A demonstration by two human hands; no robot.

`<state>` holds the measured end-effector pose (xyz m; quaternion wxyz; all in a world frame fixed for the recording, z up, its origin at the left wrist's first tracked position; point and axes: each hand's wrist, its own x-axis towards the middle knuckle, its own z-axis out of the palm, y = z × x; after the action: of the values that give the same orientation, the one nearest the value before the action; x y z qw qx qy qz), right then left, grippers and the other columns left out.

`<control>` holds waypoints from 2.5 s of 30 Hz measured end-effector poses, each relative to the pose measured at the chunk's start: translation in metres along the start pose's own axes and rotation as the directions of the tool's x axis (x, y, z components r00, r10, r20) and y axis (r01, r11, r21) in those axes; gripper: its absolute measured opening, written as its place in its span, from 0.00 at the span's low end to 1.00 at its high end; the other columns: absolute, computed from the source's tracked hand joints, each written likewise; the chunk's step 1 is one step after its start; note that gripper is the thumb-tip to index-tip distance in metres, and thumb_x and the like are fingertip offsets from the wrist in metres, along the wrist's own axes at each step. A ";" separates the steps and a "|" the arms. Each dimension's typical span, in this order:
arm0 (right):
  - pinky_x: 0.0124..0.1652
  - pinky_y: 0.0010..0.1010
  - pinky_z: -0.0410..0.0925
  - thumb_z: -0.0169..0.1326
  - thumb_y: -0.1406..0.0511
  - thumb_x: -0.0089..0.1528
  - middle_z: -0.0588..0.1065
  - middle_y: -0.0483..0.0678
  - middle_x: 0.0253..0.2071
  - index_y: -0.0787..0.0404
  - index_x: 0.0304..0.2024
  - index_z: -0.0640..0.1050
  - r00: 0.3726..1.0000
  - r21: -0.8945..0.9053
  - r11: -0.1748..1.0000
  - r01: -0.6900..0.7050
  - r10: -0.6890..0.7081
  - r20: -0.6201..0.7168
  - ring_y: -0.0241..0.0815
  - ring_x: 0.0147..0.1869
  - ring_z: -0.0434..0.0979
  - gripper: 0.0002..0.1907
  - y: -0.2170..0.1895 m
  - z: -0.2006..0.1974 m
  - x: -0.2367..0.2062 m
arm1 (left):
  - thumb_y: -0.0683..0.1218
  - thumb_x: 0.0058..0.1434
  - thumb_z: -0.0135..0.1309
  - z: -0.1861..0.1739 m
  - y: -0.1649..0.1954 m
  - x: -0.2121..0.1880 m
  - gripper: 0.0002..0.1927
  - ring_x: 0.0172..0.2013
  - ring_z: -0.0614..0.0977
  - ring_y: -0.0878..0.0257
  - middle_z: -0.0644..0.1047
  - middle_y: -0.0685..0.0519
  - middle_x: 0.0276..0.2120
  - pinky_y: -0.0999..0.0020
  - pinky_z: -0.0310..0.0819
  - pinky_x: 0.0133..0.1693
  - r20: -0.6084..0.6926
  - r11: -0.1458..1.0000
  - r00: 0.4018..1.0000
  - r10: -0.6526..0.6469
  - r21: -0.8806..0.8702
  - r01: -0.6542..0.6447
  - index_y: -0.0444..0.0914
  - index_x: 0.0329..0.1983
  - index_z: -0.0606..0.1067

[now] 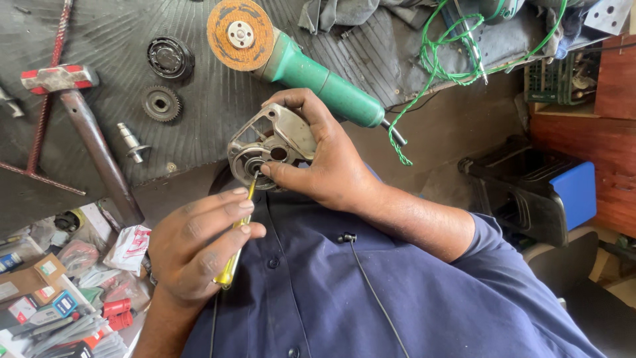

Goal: The person cleans a small metal part with a cloth, then uses a handheld angle grinder to smooth its surface, creating sparks. They insert the part into a larger metal housing, tap it with a hammer, and use a screwdriver to adjust internal components.

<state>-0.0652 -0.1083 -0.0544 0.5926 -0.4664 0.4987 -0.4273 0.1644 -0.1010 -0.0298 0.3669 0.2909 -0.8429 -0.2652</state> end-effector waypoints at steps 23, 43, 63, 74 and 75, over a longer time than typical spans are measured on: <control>0.62 0.29 0.71 0.65 0.72 0.60 0.70 0.44 0.57 0.61 0.64 0.65 0.993 0.024 1.000 0.006 -0.009 0.117 0.33 0.62 0.72 0.33 0.007 0.000 -0.002 | 0.38 0.72 0.61 -0.003 0.010 0.007 0.09 0.41 0.86 0.64 0.82 0.46 0.41 0.73 0.80 0.45 -0.052 0.831 0.842 -0.537 -0.204 0.517 0.34 0.47 0.71; 0.66 0.31 0.68 0.65 0.69 0.60 0.71 0.46 0.59 0.63 0.69 0.62 0.963 0.257 0.960 -0.111 0.040 0.267 0.35 0.66 0.71 0.38 0.014 -0.005 0.006 | 0.39 0.72 0.58 -0.003 -0.005 -0.013 0.10 0.40 0.85 0.56 0.80 0.41 0.40 0.58 0.86 0.46 0.014 0.370 0.611 -0.792 -0.785 0.497 0.33 0.49 0.69; 0.66 0.34 0.68 0.65 0.57 0.63 0.72 0.50 0.59 0.65 0.68 0.62 0.976 0.557 0.811 -0.179 0.074 0.205 0.40 0.65 0.73 0.39 0.019 -0.003 0.007 | 0.42 0.75 0.60 -0.003 -0.003 -0.011 0.14 0.42 0.85 0.56 0.78 0.42 0.43 0.58 0.88 0.46 -0.161 0.532 0.704 -0.692 -0.772 0.346 0.35 0.51 0.66; 0.62 0.34 0.71 0.34 0.50 0.77 0.76 0.54 0.56 0.70 0.65 0.70 0.992 0.363 0.928 -0.086 0.047 0.117 0.42 0.60 0.77 0.31 0.022 -0.001 0.002 | 0.38 0.62 0.67 -0.005 0.010 0.004 0.14 0.46 0.86 0.53 0.81 0.44 0.45 0.66 0.83 0.46 -0.101 0.960 0.955 -0.278 -0.049 0.275 0.35 0.45 0.74; 0.61 0.34 0.71 0.34 0.49 0.77 0.76 0.54 0.56 0.70 0.65 0.70 0.992 0.348 0.934 -0.078 0.039 0.118 0.42 0.60 0.77 0.32 0.022 -0.001 0.002 | 0.38 0.62 0.67 -0.005 0.011 0.004 0.14 0.46 0.86 0.52 0.80 0.43 0.45 0.65 0.83 0.48 -0.098 0.966 0.961 -0.259 -0.044 0.256 0.35 0.45 0.74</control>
<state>-0.0647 -0.1060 -0.0764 0.7053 -0.3604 0.3949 -0.4655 0.1626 -0.0977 -0.0180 0.3766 0.4054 -0.7738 -0.3083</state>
